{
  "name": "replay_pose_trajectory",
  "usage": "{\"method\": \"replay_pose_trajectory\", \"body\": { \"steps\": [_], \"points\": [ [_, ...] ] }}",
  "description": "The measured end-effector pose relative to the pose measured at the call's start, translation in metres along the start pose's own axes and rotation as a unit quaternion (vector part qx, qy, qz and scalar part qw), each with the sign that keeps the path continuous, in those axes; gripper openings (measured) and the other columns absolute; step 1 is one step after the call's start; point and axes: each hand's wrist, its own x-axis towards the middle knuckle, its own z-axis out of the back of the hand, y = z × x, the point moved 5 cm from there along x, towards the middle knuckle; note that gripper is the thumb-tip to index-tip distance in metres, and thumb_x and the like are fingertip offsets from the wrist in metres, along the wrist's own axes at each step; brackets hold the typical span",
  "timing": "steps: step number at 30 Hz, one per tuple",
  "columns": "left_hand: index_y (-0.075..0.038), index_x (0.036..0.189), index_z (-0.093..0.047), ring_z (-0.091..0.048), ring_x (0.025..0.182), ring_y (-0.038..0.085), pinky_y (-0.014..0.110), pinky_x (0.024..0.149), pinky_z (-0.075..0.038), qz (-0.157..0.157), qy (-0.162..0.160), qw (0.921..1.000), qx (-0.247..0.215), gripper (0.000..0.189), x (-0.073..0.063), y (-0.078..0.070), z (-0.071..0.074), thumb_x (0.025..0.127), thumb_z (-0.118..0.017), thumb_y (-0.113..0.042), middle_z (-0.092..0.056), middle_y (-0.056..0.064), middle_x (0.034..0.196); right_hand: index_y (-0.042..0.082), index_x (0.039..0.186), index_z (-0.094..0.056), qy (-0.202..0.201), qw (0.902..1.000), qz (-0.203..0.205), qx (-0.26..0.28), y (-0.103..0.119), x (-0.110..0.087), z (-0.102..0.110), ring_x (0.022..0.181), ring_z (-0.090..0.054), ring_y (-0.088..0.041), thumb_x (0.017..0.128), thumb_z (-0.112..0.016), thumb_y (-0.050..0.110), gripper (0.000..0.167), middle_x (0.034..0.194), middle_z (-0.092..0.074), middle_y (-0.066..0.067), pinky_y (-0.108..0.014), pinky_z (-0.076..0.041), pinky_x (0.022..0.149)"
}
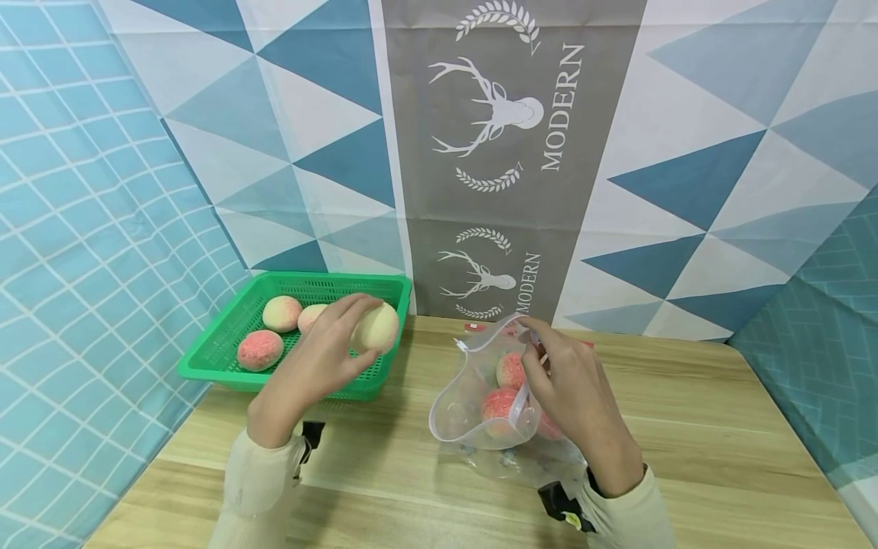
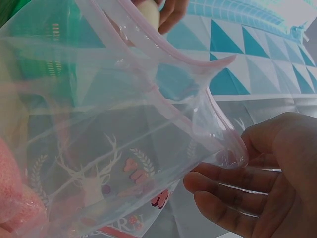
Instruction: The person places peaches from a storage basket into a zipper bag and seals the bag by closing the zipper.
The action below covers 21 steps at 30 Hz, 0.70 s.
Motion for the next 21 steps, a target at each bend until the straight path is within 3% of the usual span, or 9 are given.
{"method": "replay_pose_trajectory", "body": {
  "steps": [7, 21],
  "points": [
    [-0.004, 0.132, -0.058, -0.054, 0.121, 0.032, 0.047, 0.098, -0.049, -0.031, -0.022, 0.9993, -0.003, 0.057, -0.003, -0.011, 0.006, 0.08, -0.081, -0.013, -0.057, 0.013, 0.131, 0.003, 0.125, -0.066, 0.002, 1.0, 0.0, 0.001, 0.0, 0.001, 0.0, 0.066, -0.054, -0.012, 0.088, -0.061, -0.004, 0.038, 0.077, -0.063, 0.0, -0.023, -0.044, 0.053],
    [-0.008, 0.134, -0.057, -0.05, 0.127, 0.03, 0.044, 0.1, -0.049, -0.039, -0.034, 0.9986, -0.006, 0.059, -0.008, -0.027, 0.013, 0.08, -0.081, -0.014, -0.055, 0.011, 0.136, 0.004, 0.125, -0.066, 0.003, 1.0, -0.001, 0.003, 0.0, 0.0, 0.0, 0.066, -0.054, -0.012, 0.089, -0.062, -0.003, 0.038, 0.078, -0.063, 0.0, -0.023, -0.043, 0.052]
  ]
}}
